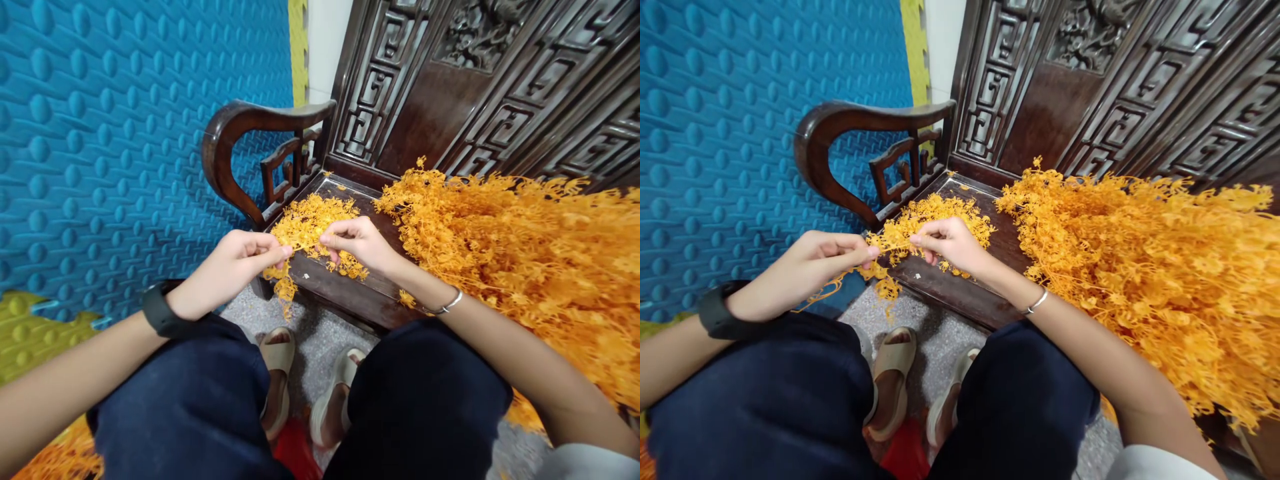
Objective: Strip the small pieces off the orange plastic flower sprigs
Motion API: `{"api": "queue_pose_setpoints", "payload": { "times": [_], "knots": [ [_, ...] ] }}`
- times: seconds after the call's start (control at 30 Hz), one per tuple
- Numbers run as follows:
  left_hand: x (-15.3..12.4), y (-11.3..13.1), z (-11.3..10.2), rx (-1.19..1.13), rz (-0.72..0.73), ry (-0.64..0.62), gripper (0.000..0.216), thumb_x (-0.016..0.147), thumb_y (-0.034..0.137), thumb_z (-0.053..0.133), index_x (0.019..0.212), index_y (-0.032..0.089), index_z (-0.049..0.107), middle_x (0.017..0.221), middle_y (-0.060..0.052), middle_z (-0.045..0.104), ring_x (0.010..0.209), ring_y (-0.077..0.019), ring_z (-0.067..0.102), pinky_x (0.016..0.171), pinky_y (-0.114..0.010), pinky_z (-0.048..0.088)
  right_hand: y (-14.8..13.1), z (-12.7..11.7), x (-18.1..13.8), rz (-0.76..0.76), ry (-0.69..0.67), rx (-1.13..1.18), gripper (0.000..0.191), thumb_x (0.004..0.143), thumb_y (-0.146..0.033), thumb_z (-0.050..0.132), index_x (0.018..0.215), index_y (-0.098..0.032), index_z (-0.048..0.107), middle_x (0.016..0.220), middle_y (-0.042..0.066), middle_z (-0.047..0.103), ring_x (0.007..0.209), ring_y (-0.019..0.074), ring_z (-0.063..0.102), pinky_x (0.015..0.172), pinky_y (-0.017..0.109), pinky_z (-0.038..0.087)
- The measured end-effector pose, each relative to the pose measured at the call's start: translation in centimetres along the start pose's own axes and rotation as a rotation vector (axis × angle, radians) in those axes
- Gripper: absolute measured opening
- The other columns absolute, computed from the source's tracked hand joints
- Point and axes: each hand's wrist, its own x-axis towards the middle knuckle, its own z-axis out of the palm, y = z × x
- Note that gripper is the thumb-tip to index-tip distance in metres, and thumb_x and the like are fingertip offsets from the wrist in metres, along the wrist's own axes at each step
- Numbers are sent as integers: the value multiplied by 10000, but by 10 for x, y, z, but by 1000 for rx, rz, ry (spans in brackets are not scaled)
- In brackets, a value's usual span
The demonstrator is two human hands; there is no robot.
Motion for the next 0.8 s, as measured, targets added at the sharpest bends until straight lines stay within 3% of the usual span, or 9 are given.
{"api": "queue_pose_setpoints", "payload": {
  "times": [0.2,0.37,0.5,0.6,0.7,0.8],
  "knots": [
    [-6,9,3,10,10,67,322,798,362,543,542,170,506,473,51,325,446,-75,301,437,-218,247,-2,-11,-1,-41,96,9,259,753,-340,649,587,-143,620,533,-1,598,524,81,554,571,246,449],
    [-14,-1,-10,41,39,255,298,769,339,572,525,172,536,515,28,461,506,-87,402,501,-218,323,28,-56,-4,1,534,146,193,743,-328,638,686,-147,672,574,-8,572,496,54,477,507,226,387],
    [-12,-7,-11,88,72,146,274,805,364,545,621,168,599,621,18,558,601,-100,481,575,-212,367,52,-67,10,118,453,-18,225,733,-236,636,930,-148,698,673,10,599,587,82,505,584,252,424],
    [-9,-8,-7,116,76,73,279,817,411,540,711,166,623,687,20,575,633,-100,487,587,-206,366,61,-60,24,178,417,-95,487,720,-139,616,1204,-183,585,923,53,634,693,111,555,718,306,482],
    [-5,-8,-3,113,81,25,272,824,427,541,768,173,621,724,27,586,648,-96,491,592,-197,367,60,-53,28,218,320,-137,708,704,-92,614,1364,-244,411,1255,98,525,848,148,588,843,357,490],
    [-2,-9,-2,98,111,-16,260,841,415,525,815,177,627,792,21,621,729,-106,529,649,-191,388,45,-41,20,140,192,-165,566,751,-178,619,1300,-226,488,1341,101,473,1017,197,563,902,375,475]
  ]
}}
